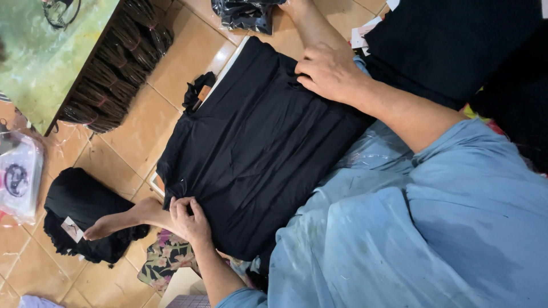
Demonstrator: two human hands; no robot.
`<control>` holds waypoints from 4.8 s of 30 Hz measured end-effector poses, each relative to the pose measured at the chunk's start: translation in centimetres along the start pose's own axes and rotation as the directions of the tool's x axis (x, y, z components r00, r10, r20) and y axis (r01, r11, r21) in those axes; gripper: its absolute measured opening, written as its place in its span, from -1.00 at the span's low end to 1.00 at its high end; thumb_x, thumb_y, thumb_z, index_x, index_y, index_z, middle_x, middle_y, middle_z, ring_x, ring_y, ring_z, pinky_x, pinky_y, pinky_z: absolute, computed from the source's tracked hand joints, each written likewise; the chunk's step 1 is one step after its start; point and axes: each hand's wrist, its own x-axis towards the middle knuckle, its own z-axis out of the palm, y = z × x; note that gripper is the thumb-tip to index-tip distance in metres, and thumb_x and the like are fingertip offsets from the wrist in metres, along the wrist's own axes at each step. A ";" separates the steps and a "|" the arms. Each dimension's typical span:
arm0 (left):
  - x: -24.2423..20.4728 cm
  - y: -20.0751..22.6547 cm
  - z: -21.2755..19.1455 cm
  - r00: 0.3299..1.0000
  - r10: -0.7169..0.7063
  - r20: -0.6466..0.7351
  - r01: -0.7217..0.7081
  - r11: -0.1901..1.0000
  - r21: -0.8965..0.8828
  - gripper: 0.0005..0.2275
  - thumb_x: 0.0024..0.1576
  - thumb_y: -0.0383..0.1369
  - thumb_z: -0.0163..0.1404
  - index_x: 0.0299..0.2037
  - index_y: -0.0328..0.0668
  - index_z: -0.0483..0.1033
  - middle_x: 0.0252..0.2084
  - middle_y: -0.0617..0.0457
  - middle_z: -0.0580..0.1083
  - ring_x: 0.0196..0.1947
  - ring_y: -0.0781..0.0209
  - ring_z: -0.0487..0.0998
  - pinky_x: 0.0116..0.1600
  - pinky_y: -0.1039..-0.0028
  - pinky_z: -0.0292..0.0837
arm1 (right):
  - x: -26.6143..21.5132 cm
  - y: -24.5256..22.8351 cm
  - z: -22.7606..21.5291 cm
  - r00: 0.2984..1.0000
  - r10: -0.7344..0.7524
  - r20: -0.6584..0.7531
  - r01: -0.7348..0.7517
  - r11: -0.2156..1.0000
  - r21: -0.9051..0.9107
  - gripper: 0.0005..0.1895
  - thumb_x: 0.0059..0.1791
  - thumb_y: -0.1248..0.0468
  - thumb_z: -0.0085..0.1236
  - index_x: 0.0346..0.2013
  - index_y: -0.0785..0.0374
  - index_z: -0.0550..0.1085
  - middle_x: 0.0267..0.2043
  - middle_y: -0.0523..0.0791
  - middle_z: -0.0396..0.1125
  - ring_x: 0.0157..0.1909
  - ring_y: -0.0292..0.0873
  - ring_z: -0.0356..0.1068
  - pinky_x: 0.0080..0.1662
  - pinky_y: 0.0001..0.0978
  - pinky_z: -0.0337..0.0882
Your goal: The person folds a black t-shirt by hand on the floor, smoothing the fabric and aligning the edges. The folded shirt is placed on a nearby stack of similar folded shirts.
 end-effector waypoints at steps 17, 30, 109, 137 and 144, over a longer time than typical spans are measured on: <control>0.2 0.8 -0.3 1.000 0.030 0.006 -0.030 0.999 0.022 -0.86 0.35 -0.44 -0.10 -0.25 -0.30 0.42 -0.22 -0.05 0.50 0.10 -0.19 0.45 0.44 -0.01 0.29 | 2.0 1.8 -3.8 0.373 0.416 0.830 -0.902 0.372 0.218 -0.32 -0.05 -0.27 -0.05 0.29 -0.10 0.41 0.36 -0.17 0.27 0.42 -0.12 0.15 0.34 -0.27 0.11; 0.3 1.3 -0.6 0.997 -0.052 0.052 0.053 0.998 -0.021 -0.89 0.33 -0.45 -0.10 -0.24 -0.30 0.41 -0.17 -0.09 0.49 0.20 -0.22 0.40 0.45 0.00 0.20 | 1.2 5.4 -3.1 0.410 0.389 0.825 -0.912 0.211 0.353 -0.33 0.01 -0.03 0.06 0.39 0.08 0.26 0.38 -0.10 0.25 0.36 -0.10 0.27 0.30 -0.26 0.28; 5.3 23.5 11.1 0.881 0.057 0.469 0.342 0.607 -0.717 -0.66 0.26 -0.40 0.05 0.26 -0.14 0.46 0.15 -0.16 0.52 0.18 -0.12 0.56 0.19 0.18 0.53 | -2.8 4.7 7.8 0.971 0.196 0.136 -0.233 0.898 0.374 -0.42 -0.08 -0.14 0.43 -0.06 0.27 0.54 -0.19 -0.02 0.34 -0.13 0.05 0.43 -0.10 -0.20 0.45; 7.5 34.3 21.0 0.812 -0.192 0.550 0.574 0.099 -0.813 -0.76 0.24 -0.33 0.01 0.07 -0.17 0.52 -0.11 0.03 0.55 -0.17 0.31 0.51 -0.02 0.46 0.46 | -4.8 -0.7 -7.1 0.835 0.376 0.401 -0.378 -0.137 0.915 -0.51 0.08 -0.11 0.10 0.17 0.05 0.30 0.21 0.00 0.43 -0.27 -0.24 0.53 -0.30 -0.62 0.56; 4.8 31.5 13.5 0.719 0.046 0.693 0.693 -0.130 -0.710 -0.72 0.21 -0.30 0.07 0.09 -0.17 0.45 -0.12 -0.01 0.55 -0.21 0.27 0.56 -0.12 0.48 0.50 | -6.6 1.4 -6.5 0.815 0.405 0.415 -0.429 -0.061 0.901 -0.68 0.18 0.01 0.00 0.15 0.05 0.34 0.09 -0.03 0.44 -0.22 -0.24 0.51 -0.23 -0.64 0.53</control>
